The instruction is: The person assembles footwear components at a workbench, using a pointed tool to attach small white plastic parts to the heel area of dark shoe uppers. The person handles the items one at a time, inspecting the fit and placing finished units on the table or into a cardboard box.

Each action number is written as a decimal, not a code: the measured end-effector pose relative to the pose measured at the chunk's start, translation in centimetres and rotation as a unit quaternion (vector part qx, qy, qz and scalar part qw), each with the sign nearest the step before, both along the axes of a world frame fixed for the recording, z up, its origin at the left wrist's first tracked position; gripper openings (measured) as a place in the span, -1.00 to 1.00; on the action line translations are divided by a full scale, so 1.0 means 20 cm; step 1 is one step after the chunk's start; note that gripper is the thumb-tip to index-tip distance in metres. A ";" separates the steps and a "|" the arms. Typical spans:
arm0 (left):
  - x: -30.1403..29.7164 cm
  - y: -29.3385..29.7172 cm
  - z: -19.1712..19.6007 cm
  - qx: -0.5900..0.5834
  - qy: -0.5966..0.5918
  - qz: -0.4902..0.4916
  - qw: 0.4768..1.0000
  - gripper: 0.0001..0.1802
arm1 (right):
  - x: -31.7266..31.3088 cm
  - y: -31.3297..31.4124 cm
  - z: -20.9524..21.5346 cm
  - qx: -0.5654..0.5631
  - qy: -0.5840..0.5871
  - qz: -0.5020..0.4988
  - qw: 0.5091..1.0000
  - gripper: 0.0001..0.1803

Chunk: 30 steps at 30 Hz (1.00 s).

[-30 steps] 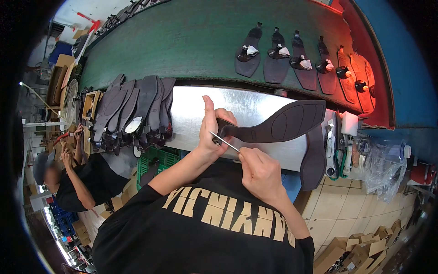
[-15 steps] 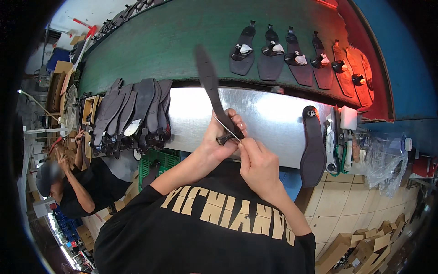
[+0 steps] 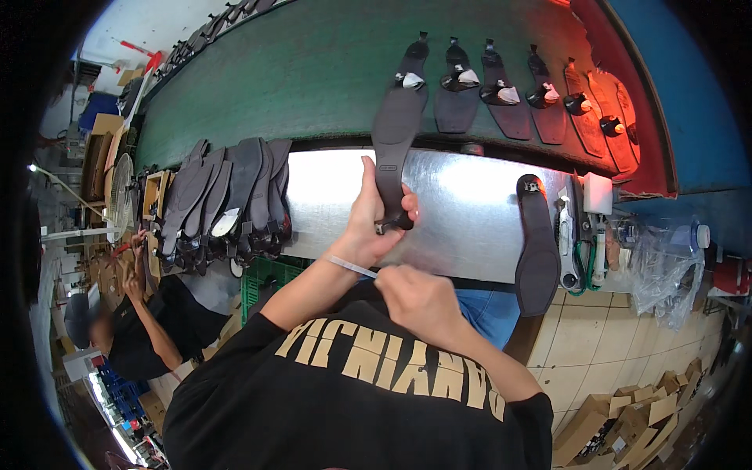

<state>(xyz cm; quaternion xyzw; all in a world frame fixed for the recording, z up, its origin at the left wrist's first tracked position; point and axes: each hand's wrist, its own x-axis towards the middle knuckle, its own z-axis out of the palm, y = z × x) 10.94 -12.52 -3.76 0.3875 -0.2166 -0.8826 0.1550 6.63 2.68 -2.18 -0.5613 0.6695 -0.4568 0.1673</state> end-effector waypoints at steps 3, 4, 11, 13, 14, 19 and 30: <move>0.04 -0.03 0.08 -0.139 -0.037 -0.093 0.985 -0.25 | -0.13 -0.01 0.11 -0.016 0.026 -0.069 0.997 -0.75; 0.05 -0.02 0.08 -0.211 -0.062 -0.139 0.965 -0.24 | -0.17 -0.01 0.19 -0.049 0.051 -0.077 0.995 -0.68; 0.02 0.00 0.27 -0.532 -0.081 -0.359 0.763 -0.45 | -0.35 0.12 0.46 0.156 0.172 -0.095 0.968 -0.67; -0.02 -0.02 0.29 -0.485 -0.080 -0.380 0.784 -0.51 | -0.41 0.21 0.39 0.218 0.129 -0.071 0.965 -0.76; -0.04 -0.05 0.28 -0.473 -0.048 -0.327 0.817 -0.52 | -0.42 0.25 0.37 0.198 0.093 -0.099 0.971 -0.77; -0.20 -0.42 0.04 -0.553 -0.072 -0.070 0.827 -0.77 | -0.50 0.43 0.27 0.118 -0.104 -0.315 0.936 -0.79; -0.47 -0.78 -0.43 -0.806 -0.338 0.026 0.484 -0.59 | -0.47 0.32 0.04 0.087 0.074 -0.314 0.943 -0.59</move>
